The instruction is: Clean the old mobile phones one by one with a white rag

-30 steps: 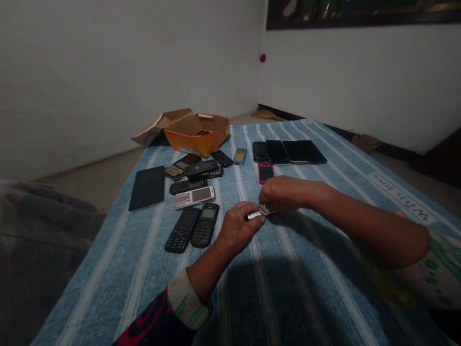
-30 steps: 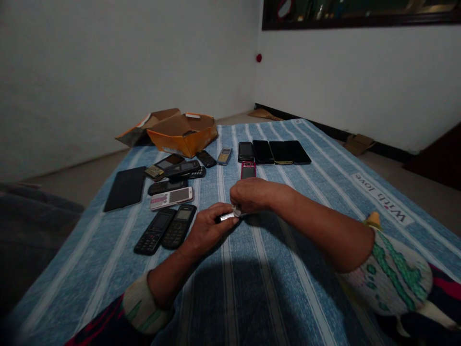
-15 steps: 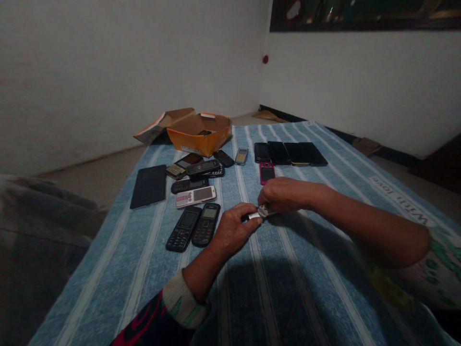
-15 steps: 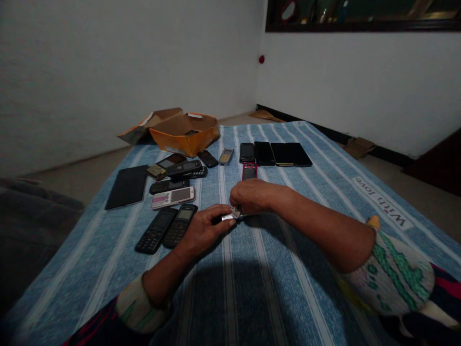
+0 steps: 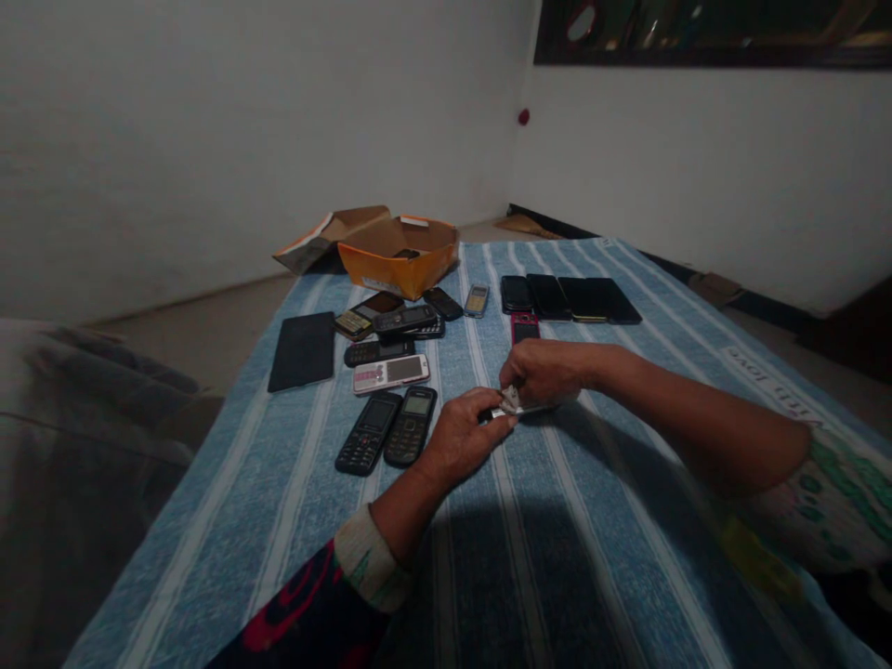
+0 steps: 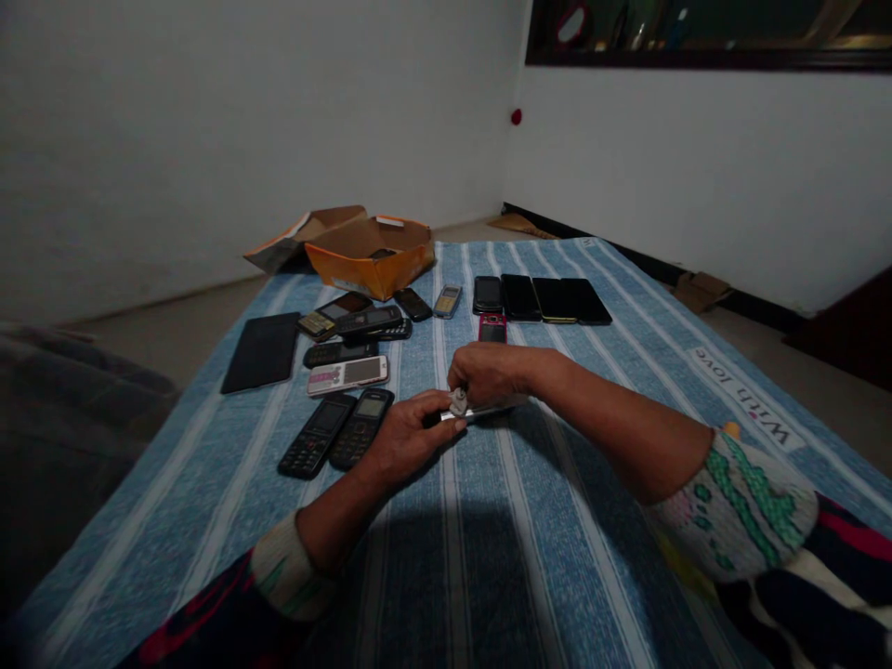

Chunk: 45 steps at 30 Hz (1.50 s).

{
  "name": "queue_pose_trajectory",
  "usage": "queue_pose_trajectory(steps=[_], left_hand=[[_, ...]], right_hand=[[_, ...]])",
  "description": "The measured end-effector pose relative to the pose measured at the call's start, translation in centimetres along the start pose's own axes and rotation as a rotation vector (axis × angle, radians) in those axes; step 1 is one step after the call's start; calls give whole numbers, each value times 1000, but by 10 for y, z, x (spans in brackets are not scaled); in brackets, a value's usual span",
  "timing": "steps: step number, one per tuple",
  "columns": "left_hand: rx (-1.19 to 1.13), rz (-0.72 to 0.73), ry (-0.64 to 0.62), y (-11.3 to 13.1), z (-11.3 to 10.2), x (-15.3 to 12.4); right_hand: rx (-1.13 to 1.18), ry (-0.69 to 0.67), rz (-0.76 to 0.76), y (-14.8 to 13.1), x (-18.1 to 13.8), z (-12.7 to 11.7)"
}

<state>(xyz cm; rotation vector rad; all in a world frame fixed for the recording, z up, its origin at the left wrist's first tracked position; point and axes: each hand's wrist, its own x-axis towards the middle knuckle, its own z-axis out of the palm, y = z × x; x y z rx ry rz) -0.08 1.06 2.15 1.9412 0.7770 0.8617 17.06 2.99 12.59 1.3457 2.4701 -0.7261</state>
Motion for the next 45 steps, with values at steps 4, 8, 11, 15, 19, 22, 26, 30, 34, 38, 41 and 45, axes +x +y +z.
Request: queue_pose_trajectory(steps=[4, 8, 11, 15, 19, 22, 26, 30, 34, 38, 41, 45], left_hand=[[-6, 3, -3, 0, 0, 0], [-16, -1, -6, -1, 1, 0], [-2, -15, -7, -1, 1, 0], [11, -16, -3, -1, 2, -1], [5, -10, 13, -2, 2, -1], [-12, -12, 17, -2, 3, -1], [-3, -11, 9, -1, 3, -1], [20, -15, 5, 2, 2, 0], [58, -20, 5, 2, 2, 0], [60, -15, 16, -2, 3, 0], [15, -42, 26, -4, 4, 1], [-43, -72, 44, -4, 4, 2]], right_hand=[[104, -21, 26, 3, 1, 1], [242, -40, 47, 10, 1, 4], [338, -60, 50, 17, 0, 5], [386, -55, 26, 21, -2, 5], [394, -66, 18, 21, -1, 6], [337, -68, 29, 19, 0, 6], [270, -71, 56, 13, 1, 3], [182, -65, 29, 6, 3, 0], [47, -48, -10, -3, 7, -2], [-124, -60, -27, -16, 8, -5], [-289, -48, -44, -24, 7, -6], [-380, -55, -59, -29, 9, -4]])
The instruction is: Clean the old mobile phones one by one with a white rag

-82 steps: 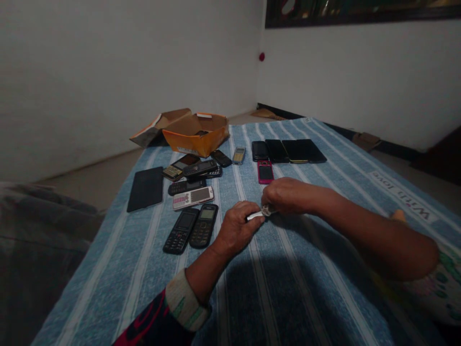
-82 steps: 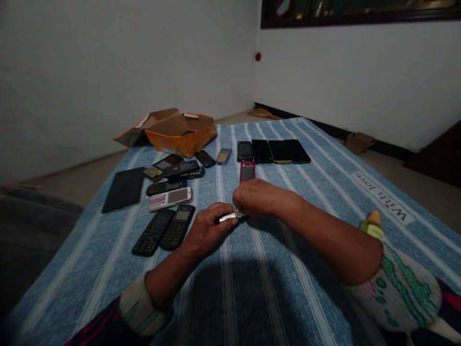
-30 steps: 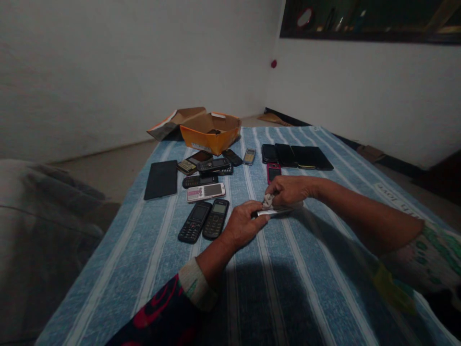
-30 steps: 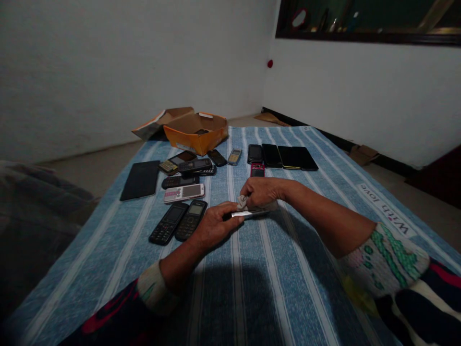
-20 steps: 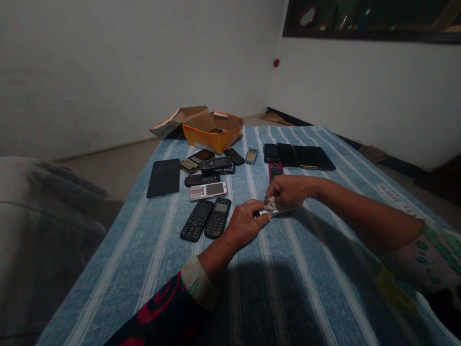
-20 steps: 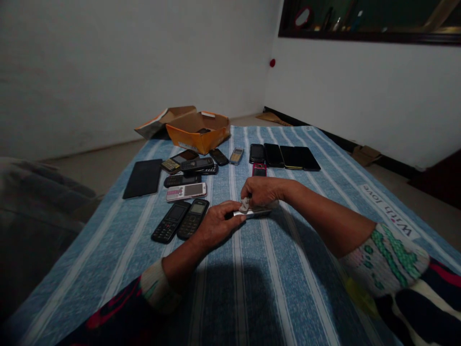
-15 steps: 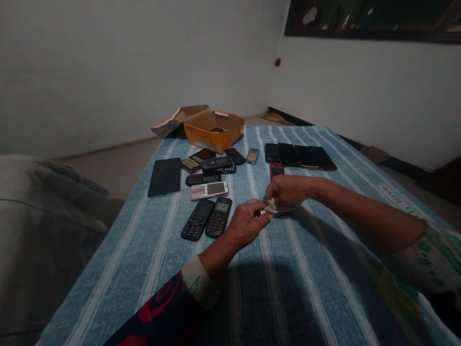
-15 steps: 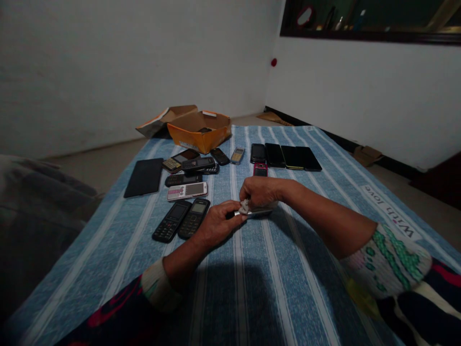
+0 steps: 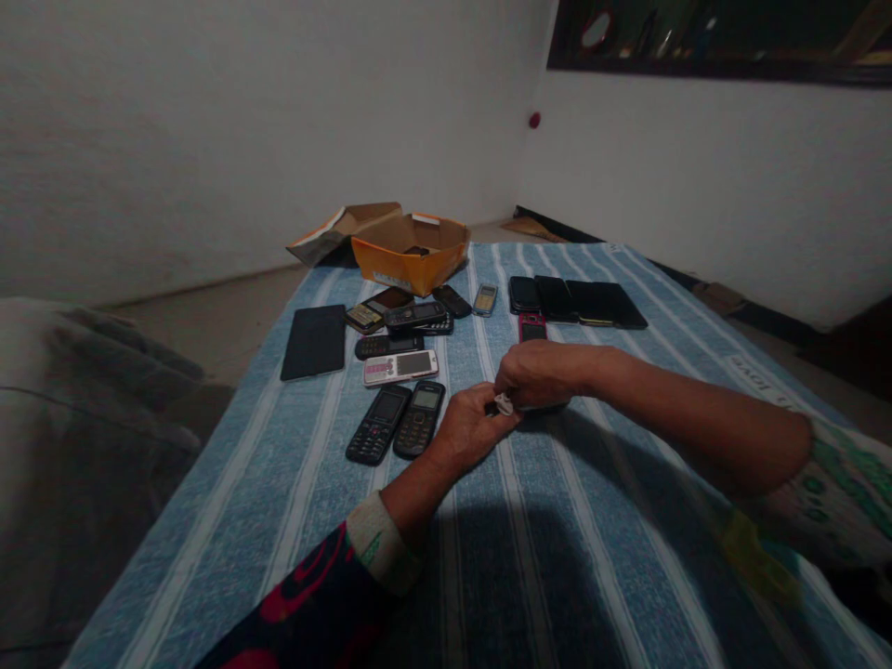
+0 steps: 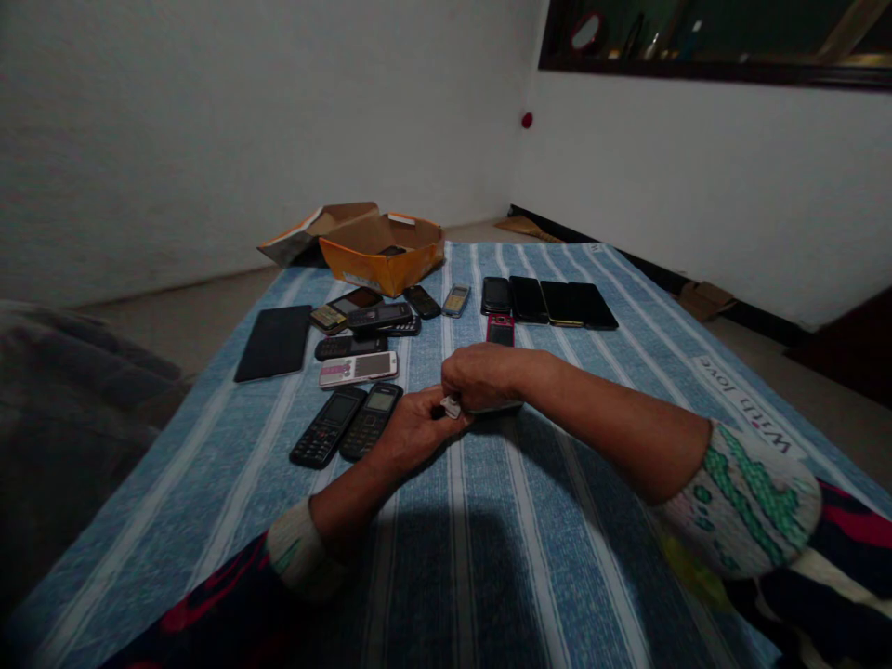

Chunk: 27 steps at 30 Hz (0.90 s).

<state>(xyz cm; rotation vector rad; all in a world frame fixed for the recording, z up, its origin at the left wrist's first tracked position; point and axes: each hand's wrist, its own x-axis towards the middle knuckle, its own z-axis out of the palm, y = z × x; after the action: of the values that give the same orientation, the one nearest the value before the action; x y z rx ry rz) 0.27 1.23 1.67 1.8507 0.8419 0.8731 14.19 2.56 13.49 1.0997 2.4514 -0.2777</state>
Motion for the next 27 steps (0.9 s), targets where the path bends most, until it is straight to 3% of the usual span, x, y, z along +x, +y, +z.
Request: queue_pose_trajectory(steps=[27], left_hand=[[-8, -46, 42, 0, -2, 4]], right_hand=[[-143, -31, -4, -5, 4, -4]])
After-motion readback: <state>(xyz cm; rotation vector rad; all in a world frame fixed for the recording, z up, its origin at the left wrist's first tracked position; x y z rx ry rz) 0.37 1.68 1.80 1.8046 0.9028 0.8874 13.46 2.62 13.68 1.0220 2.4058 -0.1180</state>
